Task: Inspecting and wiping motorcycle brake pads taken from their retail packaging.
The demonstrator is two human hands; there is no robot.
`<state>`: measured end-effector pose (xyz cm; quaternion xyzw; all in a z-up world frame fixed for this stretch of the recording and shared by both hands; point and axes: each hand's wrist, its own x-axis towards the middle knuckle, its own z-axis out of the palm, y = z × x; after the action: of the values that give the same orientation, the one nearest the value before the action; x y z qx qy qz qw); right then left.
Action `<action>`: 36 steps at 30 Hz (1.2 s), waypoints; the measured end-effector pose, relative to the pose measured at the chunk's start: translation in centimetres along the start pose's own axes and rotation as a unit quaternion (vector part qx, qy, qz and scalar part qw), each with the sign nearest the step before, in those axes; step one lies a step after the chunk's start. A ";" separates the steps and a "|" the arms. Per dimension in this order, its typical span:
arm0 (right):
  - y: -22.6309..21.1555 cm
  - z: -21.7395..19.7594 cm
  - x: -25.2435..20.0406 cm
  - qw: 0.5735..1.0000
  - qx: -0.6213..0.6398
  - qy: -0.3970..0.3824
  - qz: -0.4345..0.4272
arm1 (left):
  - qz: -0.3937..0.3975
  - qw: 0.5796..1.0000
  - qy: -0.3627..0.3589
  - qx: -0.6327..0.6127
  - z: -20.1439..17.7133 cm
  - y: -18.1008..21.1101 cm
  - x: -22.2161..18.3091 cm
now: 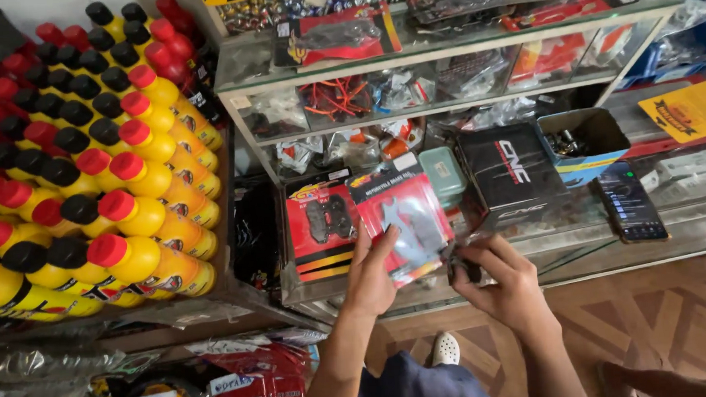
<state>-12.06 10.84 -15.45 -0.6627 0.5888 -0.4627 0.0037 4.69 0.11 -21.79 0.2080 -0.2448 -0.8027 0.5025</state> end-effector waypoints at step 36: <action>-5.9 0.4 4.1 0.978 -0.102 -0.024 -0.181 | -0.040 0.945 -0.092 -0.311 3.8 -2.1 -3.6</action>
<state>-7.75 9.26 -9.96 -0.7662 0.5027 -0.3772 -0.1340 2.49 4.86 -19.77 -0.0241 -0.0194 -0.8737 0.4854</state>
